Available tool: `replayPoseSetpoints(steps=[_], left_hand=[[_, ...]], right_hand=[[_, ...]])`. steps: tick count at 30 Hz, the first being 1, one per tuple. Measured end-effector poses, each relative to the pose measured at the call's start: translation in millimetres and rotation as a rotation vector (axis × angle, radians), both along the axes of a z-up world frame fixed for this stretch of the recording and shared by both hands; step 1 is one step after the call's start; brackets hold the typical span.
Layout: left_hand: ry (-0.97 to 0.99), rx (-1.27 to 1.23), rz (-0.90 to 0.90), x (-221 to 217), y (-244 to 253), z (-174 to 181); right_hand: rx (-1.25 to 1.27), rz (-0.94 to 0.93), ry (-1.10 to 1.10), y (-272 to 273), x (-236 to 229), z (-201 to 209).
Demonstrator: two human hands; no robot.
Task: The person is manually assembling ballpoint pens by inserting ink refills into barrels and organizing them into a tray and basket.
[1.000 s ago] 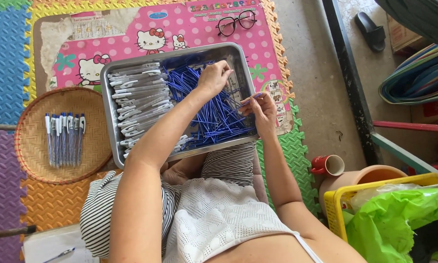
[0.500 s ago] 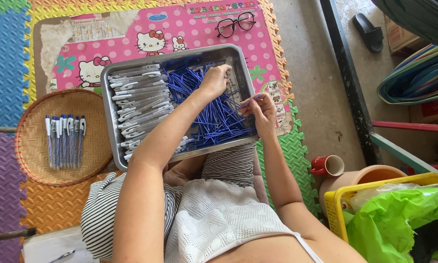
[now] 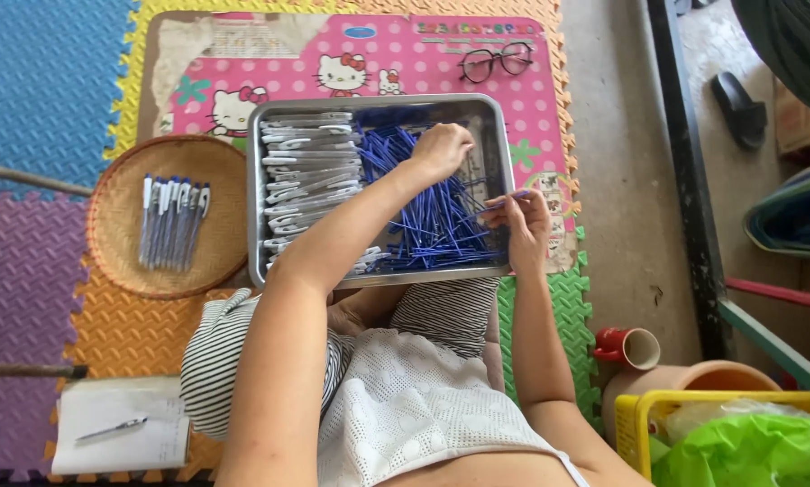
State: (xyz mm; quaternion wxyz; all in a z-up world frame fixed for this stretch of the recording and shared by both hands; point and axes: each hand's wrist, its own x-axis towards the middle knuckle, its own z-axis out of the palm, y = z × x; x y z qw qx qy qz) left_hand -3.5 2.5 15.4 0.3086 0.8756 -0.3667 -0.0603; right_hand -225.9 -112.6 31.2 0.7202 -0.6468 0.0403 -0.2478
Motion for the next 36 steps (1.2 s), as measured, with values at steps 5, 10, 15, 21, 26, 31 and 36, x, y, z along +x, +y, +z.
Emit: replayPoseSetpoints(steps=[5,10,15,21,26,31,36], left_hand=[[0.056,-0.068,-0.006,-9.5,15.8,43.9],[0.141,-0.262,-0.296,-42.4,89.2,102.2],[0.292,-0.475,-0.273,-86.0,173.4,151.7],[0.215,-0.848,-0.261,-96.2,210.1,174.9],[0.214,-0.885,-0.242,-111.8,228.9,181.6],[0.158,-0.855,-0.278,-121.3,231.5,192.0],[0.186,-0.843,-0.312,-121.1,225.7,188.0]], right_hand=[[-0.008,-0.002,0.003,-5.6,0.1,-5.3],[0.149,0.041,-0.048,-13.3,2.5,-6.3],[0.132,0.078,-0.188,16.3,12.1,40.4],[0.108,0.154,-0.457,83.4,-4.5,134.8],[0.049,0.181,-0.505,101.1,-0.9,135.4],[0.036,0.184,-0.450,111.4,-5.6,134.8],[0.005,0.175,-0.452,106.1,-5.2,130.1]])
